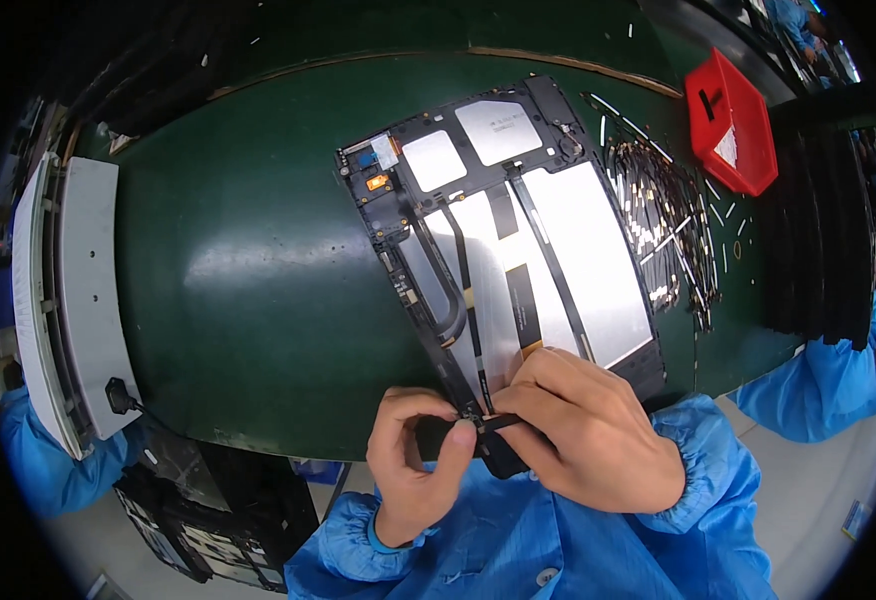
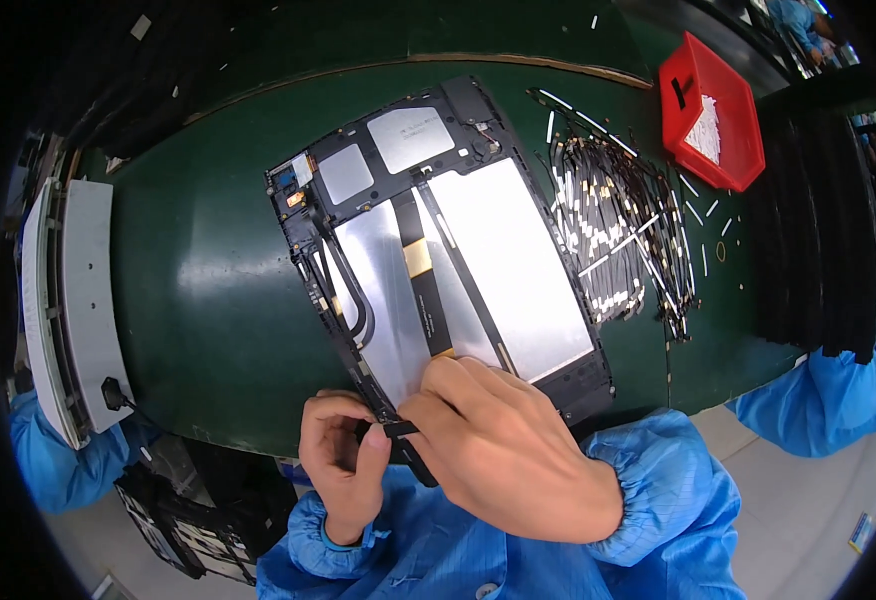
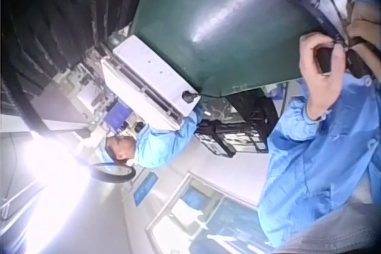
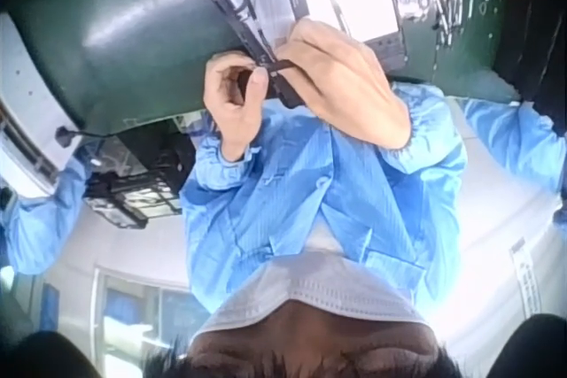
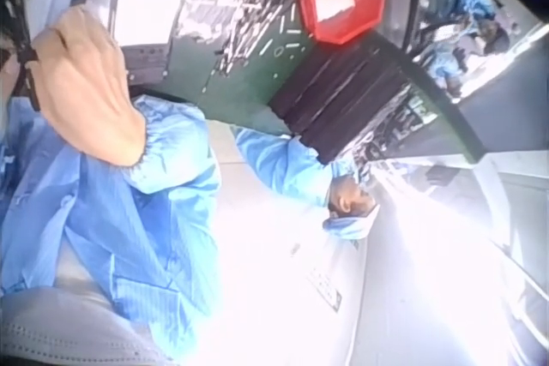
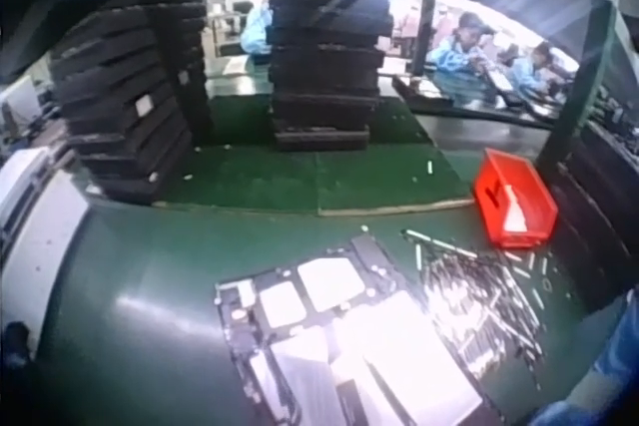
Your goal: The person assembles internal components into a tablet chassis by hand, placing internal cables, a battery, and a circuit board into the device.
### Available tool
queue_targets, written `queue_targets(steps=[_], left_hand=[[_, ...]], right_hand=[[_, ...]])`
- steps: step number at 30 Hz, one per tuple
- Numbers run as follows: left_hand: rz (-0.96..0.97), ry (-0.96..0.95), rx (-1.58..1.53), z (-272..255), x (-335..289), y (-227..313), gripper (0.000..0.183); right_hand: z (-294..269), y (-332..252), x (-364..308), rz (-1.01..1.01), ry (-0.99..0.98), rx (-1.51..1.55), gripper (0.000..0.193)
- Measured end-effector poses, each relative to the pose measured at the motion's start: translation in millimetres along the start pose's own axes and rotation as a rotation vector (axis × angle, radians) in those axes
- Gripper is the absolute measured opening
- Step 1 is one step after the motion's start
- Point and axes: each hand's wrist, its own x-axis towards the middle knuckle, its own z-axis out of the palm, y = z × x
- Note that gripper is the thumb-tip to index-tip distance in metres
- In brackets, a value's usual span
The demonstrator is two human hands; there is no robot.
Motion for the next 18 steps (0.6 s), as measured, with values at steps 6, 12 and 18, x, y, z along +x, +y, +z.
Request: queue_targets(steps=[6, 12, 18], left_hand=[[0.008, 0.0, 0.06, 0, 3, 4, 0.022], [-0.132, -0.074, -0.039, -10, 5, 6, 0.019], [-0.173, -0.081, -0.01, -21, -16, 9, 0.015]], right_hand=[[-2, 0, -1, -0.009, -0.042, 0.003, 0.018], [1, -2, -4, -0.129, -0.118, 0.206, 0.023], [11, -4, -9, -0.034, 0.099, -0.115, 0.02]])
